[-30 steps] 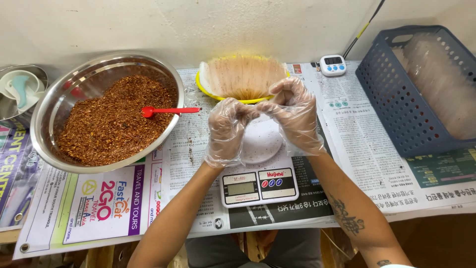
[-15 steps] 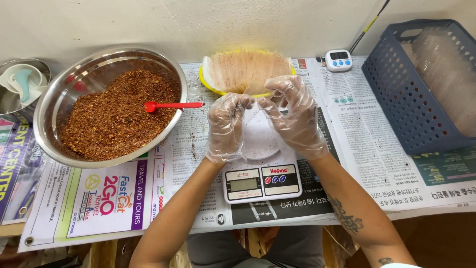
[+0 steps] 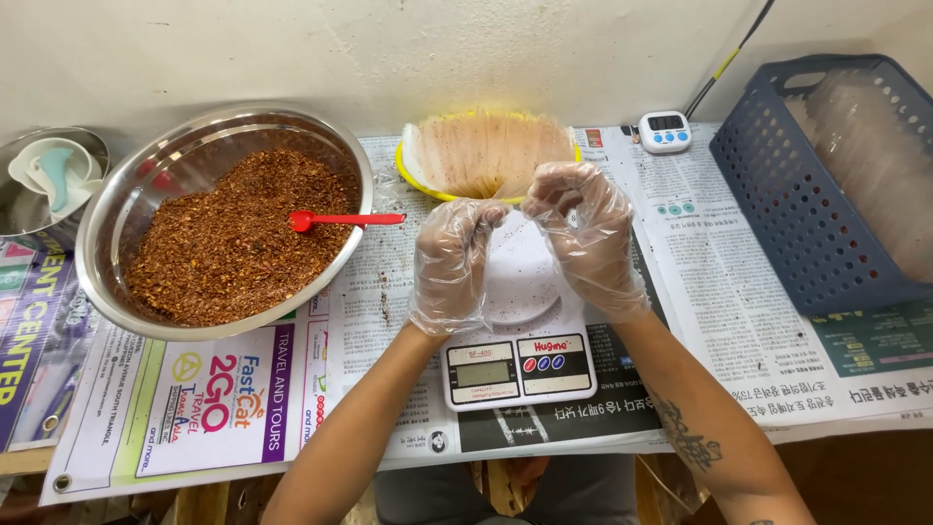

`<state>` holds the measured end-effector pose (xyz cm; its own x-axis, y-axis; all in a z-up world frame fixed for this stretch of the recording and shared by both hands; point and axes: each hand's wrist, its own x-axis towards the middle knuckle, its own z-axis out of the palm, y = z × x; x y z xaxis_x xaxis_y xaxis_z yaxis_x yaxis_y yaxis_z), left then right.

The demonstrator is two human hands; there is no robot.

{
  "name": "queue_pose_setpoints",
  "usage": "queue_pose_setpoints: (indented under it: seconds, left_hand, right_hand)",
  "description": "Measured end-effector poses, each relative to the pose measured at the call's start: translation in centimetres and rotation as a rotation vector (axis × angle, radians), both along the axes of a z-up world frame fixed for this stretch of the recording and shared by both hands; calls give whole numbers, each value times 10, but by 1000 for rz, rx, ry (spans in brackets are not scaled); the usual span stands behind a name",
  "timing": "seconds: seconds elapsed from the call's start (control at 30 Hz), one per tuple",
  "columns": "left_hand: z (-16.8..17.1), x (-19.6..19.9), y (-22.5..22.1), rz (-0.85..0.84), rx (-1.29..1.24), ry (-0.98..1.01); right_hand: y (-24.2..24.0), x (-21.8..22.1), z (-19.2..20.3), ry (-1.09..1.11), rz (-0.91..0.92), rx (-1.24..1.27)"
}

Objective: Portioning a granular food substance into small plastic bags using a spoon and weighing each bag on a digital scale.

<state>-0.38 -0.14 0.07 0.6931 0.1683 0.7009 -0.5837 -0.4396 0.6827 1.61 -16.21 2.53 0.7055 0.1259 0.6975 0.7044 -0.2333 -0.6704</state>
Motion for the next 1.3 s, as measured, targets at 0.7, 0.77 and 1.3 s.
queue_pose_setpoints:
  seconds: [0.7,0.77,1.3]
  left_hand:
    - [-9,6,-5,541,712,-419]
    - [-20,14,-2,566,732,-456]
    - [69,-8,188,1059,1064,-96]
  right_hand:
    - [24,-51,59,449,386,-195]
    - [14,-36,34,459,411,-197]
    - [91,-29,108,25,614,-248]
